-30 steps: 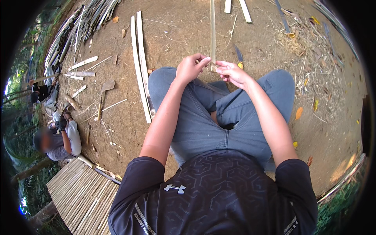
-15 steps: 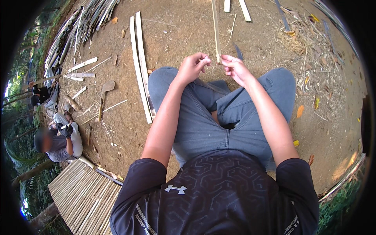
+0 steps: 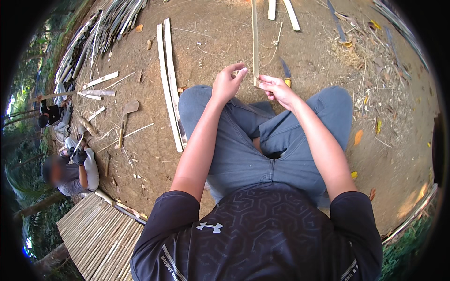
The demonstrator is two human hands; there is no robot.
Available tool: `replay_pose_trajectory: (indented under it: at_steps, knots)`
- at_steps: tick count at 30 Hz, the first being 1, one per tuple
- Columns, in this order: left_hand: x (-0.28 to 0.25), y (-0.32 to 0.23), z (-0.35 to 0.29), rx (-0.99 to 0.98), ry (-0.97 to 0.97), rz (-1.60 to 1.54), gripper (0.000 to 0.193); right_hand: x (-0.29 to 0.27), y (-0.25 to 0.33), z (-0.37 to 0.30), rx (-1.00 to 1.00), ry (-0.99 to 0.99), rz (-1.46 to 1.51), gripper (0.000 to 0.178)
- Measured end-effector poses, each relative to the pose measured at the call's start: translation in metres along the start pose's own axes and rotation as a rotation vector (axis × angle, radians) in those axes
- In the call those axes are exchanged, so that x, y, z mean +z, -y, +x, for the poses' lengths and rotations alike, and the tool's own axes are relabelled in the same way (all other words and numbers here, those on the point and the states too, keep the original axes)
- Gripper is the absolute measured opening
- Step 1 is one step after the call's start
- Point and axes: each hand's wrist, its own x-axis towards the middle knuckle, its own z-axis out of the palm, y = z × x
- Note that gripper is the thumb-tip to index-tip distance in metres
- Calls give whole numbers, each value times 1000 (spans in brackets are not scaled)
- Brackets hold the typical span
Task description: The person shaves a long bamboo strip with a knife, smoothing the surface and edges while sitting on the ground.
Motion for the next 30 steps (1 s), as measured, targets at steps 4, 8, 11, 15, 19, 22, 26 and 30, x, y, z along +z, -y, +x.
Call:
replay_pose_trajectory:
  at_steps: [4, 8, 11, 15, 19, 22, 26, 30]
  knots:
    - [0, -11, -8, 1, 111, 110, 36, 3, 1, -1, -1, 26, -82, 63]
    - [2, -8, -7, 64, 89, 109, 34, 6, -2, 1, 8, 57, -92, 62]
    - [2, 1, -4, 117, 101, 190, 30, 7, -5, 2, 4, 48, -82, 59]
    - [6, 6, -2, 132, 97, 20, 20, 9, 0, 1, 23, 25, -61, 56]
    - [7, 5, -5, 86, 140, -195, 13, 10, 2, 0, 34, 8, -16, 49]
    - [6, 1, -6, 110, 157, -161, 12, 10, 1, -1, 32, -29, 9, 46]
    - [3, -3, -7, 120, 169, -126, 12, 10, 2, -2, 7, -31, 44, 46]
    - [1, -3, -9, 123, 160, -130, 12, 11, 5, -5, -11, -39, 61, 47]
